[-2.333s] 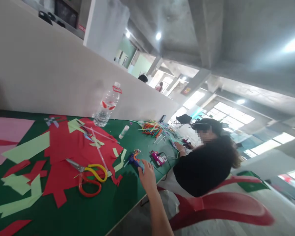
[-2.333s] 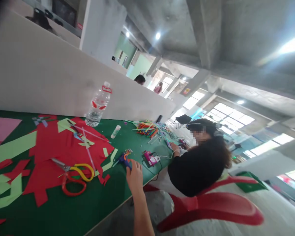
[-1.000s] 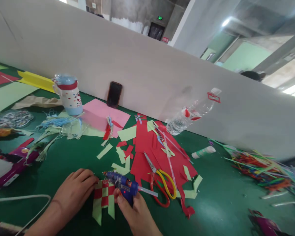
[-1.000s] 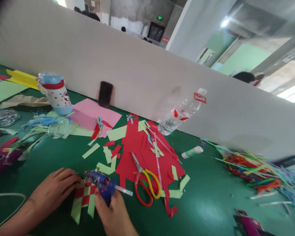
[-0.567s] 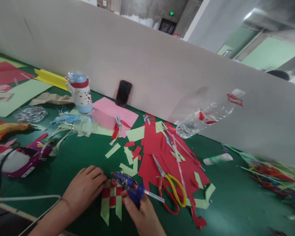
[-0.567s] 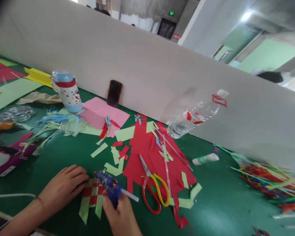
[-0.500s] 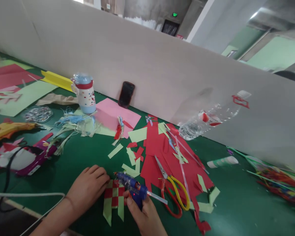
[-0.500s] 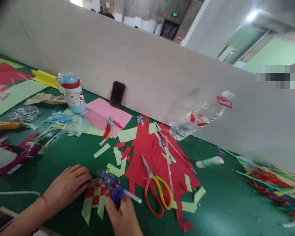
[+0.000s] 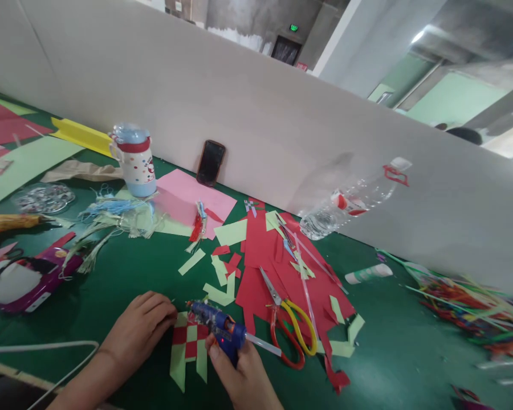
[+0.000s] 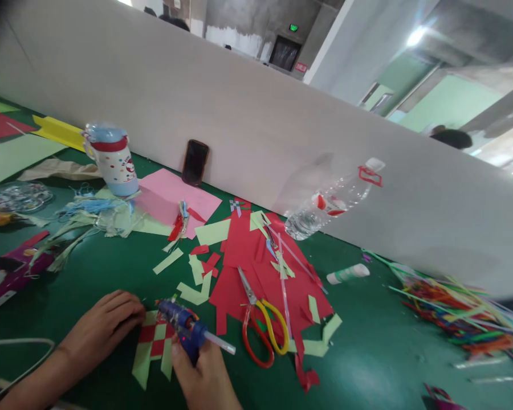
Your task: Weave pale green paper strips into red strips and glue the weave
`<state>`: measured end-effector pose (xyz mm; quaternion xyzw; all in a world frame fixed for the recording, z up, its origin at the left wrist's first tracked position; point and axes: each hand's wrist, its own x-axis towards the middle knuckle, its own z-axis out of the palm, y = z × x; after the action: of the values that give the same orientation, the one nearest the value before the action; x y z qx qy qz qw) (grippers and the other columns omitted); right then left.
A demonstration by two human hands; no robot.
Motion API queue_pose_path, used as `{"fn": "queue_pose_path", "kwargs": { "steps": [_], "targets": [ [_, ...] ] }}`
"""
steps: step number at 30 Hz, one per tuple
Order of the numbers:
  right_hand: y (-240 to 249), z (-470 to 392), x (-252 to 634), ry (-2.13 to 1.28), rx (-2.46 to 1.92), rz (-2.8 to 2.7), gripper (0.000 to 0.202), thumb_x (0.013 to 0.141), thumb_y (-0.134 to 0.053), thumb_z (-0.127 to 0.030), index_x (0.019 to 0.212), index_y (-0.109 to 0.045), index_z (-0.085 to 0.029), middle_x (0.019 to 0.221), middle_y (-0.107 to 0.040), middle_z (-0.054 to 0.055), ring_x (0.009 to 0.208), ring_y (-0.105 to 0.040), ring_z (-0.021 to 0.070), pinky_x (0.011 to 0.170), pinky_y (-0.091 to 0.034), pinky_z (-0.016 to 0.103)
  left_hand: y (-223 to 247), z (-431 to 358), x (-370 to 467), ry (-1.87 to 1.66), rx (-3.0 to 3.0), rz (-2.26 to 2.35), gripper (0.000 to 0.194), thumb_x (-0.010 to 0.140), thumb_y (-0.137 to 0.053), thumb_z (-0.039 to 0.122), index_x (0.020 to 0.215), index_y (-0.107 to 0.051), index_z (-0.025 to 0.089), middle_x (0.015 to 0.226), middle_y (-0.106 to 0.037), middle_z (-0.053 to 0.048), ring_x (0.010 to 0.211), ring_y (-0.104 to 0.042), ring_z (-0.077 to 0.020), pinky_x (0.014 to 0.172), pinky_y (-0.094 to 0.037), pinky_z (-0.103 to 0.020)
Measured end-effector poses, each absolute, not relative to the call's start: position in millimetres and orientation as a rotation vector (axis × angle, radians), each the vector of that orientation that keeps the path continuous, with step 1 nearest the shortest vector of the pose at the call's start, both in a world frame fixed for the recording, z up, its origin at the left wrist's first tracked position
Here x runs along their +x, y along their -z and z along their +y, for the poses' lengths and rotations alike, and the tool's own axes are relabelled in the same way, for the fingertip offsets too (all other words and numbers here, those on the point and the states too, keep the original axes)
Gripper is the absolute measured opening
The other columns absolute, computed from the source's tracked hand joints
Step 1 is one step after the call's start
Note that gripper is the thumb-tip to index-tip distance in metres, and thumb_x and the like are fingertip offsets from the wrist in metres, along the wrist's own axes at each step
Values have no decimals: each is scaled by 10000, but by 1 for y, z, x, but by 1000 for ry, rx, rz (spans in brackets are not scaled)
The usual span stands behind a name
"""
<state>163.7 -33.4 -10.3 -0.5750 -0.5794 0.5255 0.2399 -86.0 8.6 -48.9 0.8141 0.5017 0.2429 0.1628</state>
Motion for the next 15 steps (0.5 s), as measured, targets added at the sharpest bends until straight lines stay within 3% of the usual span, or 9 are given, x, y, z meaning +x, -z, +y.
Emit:
{"fn": "queue_pose_path", "kwargs": {
  "steps": [4,8,11,15],
  "targets": [
    [-4,-28,159,-1389,-1573,-1714,383,920,-555,-451,1150,-674,-168,1035,-713,113,960,-653,277,905,-497,357,50,8,-90,-778,2203,1398,180,929,-517,236,814,-654,245,843,-706,-3,805,-641,-168,765,-497,-279],
    [-8,-25,157,-1376,-1613,-1772,282,886,-586,-420,979,-694,-177,818,-682,65,793,-629,239,790,-503,328,50,7,-91,-839,2067,1380,173,918,-536,265,806,-668,259,821,-706,3,784,-638,-165,760,-500,-271],
    [-1,-24,159,-1481,-1601,-1673,306,873,-607,-495,904,-678,-199,659,-612,9,656,-591,194,665,-491,281,47,5,-93,-887,1935,1381,156,897,-576,300,781,-675,269,817,-701,12,796,-639,-163,759,-496,-257],
    [4,-26,161,-1693,-1534,-1392,528,837,-573,-704,885,-646,-183,561,-547,-23,501,-510,137,527,-431,238,39,1,-95,-976,1652,1403,150,885,-605,339,779,-672,256,827,-665,13,773,-614,-147,714,-485,-234]
  ]
}}
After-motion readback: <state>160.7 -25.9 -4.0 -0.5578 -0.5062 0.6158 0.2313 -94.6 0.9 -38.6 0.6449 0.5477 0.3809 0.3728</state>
